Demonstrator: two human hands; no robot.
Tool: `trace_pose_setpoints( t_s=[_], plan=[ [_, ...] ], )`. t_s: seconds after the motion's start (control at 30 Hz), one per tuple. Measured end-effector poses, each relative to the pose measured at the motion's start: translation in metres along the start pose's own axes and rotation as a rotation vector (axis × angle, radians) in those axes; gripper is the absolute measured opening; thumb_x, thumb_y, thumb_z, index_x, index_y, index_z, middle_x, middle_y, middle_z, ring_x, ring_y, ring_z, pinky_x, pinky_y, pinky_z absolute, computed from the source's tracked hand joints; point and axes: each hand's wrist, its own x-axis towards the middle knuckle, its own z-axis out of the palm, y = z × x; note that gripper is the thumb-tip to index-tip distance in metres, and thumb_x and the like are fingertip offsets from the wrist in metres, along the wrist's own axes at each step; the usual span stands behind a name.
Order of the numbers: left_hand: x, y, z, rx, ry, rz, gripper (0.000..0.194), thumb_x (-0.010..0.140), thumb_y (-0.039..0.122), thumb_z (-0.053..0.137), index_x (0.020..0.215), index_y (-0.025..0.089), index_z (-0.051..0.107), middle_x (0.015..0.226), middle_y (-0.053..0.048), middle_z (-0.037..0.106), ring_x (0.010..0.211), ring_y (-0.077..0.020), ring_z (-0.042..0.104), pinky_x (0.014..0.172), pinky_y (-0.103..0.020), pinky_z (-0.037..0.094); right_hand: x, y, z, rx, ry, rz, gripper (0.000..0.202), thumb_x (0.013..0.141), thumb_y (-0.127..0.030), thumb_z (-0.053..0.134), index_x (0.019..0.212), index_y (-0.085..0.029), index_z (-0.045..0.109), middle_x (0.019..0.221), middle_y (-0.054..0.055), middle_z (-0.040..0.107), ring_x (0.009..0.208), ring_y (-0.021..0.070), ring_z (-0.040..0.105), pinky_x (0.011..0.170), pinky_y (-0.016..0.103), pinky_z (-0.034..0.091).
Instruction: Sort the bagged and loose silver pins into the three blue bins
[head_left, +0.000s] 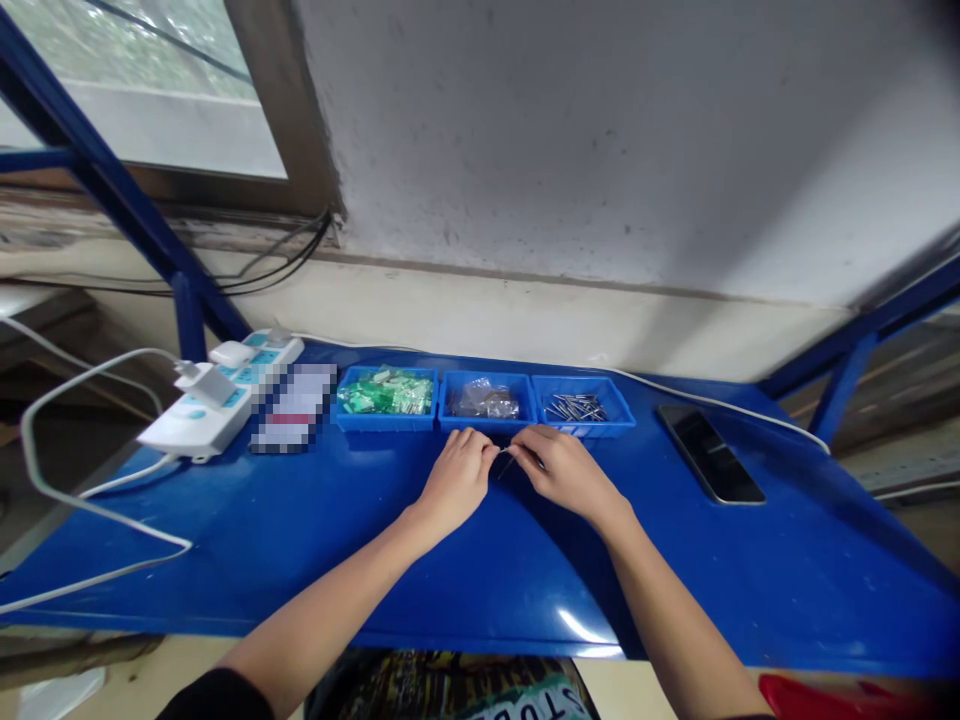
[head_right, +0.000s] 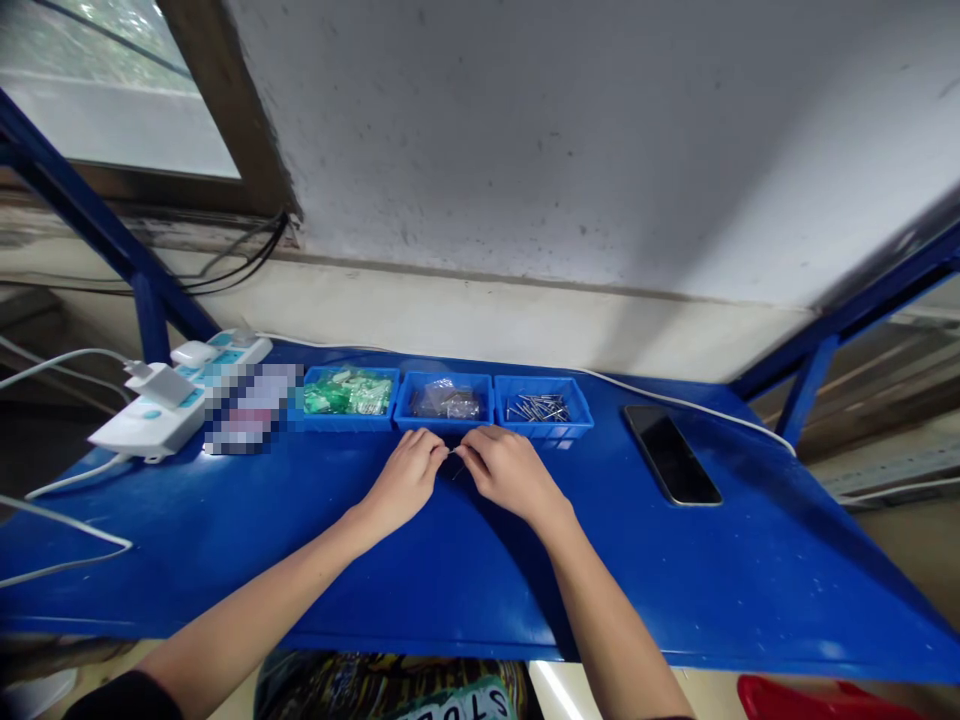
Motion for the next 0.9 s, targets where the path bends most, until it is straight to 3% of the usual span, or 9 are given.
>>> trace_pose_setpoints(
  t_s=[0.07,0.13,0.2,0.27,0.37,0.5,0.57,0.8,0.9],
  plan=[
    [-0.001,0.002,0.001,0.008,-0.015,-0.008,0.026,0.096,0.031,0.034,0.082,0.018,0.051,0.086,-0.004,0.057,0.086,-0.0209,0.05,0.077,-0.035,0.042,-0.001,0.004,-0.005,-0.016,0.101,0.026,0.027,0.093,-0.03,0.038,0.076,-0.019,0.056,0.07,0.003,0.059,0.067,0.0138,0.054,0.063,0.024,0.037],
    [-0.002,0.005,0.003,0.062,-0.021,-0.011,0.023,0.092,0.039,0.044,0.088,0.019,0.053,0.091,-0.004,0.059,0.09,-0.0225,0.051,0.078,-0.037,0.041,-0.005,0.013,-0.013,-0.069,0.306,0.139,0.031,0.093,-0.033,0.037,0.072,-0.019,0.055,0.064,0.002,0.056,0.062,0.0136,0.053,0.061,0.025,0.036],
    [-0.004,0.009,0.007,0.148,-0.026,0.002,0.022,0.088,0.04,0.052,0.096,0.02,0.055,0.097,-0.005,0.059,0.095,-0.0247,0.05,0.079,-0.04,0.04,-0.009,0.025,-0.021,-0.158,0.515,0.331,0.031,0.092,-0.039,0.039,0.078,-0.018,0.057,0.061,0.001,0.055,0.058,0.0141,0.052,0.057,0.025,0.034],
    [-0.006,0.013,0.011,0.217,-0.053,0.039,0.015,0.089,0.034,0.051,0.095,0.021,0.056,0.099,-0.005,0.058,0.097,-0.0249,0.049,0.079,-0.04,0.039,-0.012,0.035,-0.027,-0.218,0.586,0.506,0.031,0.089,-0.044,0.043,0.094,-0.018,0.058,0.061,0.001,0.057,0.056,0.0153,0.052,0.054,0.026,0.032],
    [-0.007,0.017,0.014,0.255,-0.1,0.091,0.014,0.091,0.019,0.044,0.085,0.02,0.057,0.092,-0.005,0.058,0.091,-0.0227,0.049,0.075,-0.038,0.038,-0.012,0.037,-0.027,-0.152,0.437,0.516,0.034,0.088,-0.044,0.045,0.107,-0.017,0.055,0.063,0.001,0.059,0.056,0.0167,0.054,0.054,0.026,0.034],
    [-0.007,0.013,0.013,0.114,-0.075,0.064,0.017,0.092,0.015,0.039,0.084,0.019,0.054,0.089,-0.004,0.058,0.085,-0.0204,0.049,0.075,-0.036,0.04,-0.007,0.018,-0.017,0.013,0.068,0.195,0.021,0.087,-0.034,0.047,0.101,-0.022,0.058,0.074,0.003,0.063,0.067,0.0163,0.057,0.061,0.026,0.039],
    [-0.004,0.01,0.011,-0.019,-0.023,0.042,0.019,0.093,0.016,0.036,0.084,0.019,0.053,0.087,-0.003,0.059,0.084,-0.0188,0.05,0.077,-0.034,0.041,-0.004,0.007,-0.013,0.047,-0.033,0.087,0.016,0.087,-0.028,0.047,0.094,-0.022,0.059,0.078,0.003,0.063,0.07,0.0158,0.057,0.062,0.026,0.039],
    [-0.003,0.009,0.007,-0.303,0.088,-0.012,0.018,0.094,0.022,0.038,0.087,0.019,0.054,0.079,-0.001,0.06,0.079,-0.0156,0.055,0.073,-0.028,0.045,-0.003,-0.001,-0.01,-0.004,-0.006,0.019,0.017,0.091,-0.026,0.042,0.086,-0.02,0.057,0.077,0.004,0.062,0.069,0.015,0.054,0.062,0.026,0.035],
    [-0.003,0.014,0.007,-0.269,0.054,0.031,0.02,0.095,0.025,0.038,0.095,0.019,0.056,0.086,-0.002,0.062,0.086,-0.0162,0.057,0.079,-0.03,0.046,-0.004,0.011,-0.015,-0.144,0.134,0.114,0.029,0.093,-0.031,0.038,0.076,-0.018,0.057,0.07,0.005,0.06,0.065,0.0155,0.054,0.061,0.027,0.033]
  ],
)
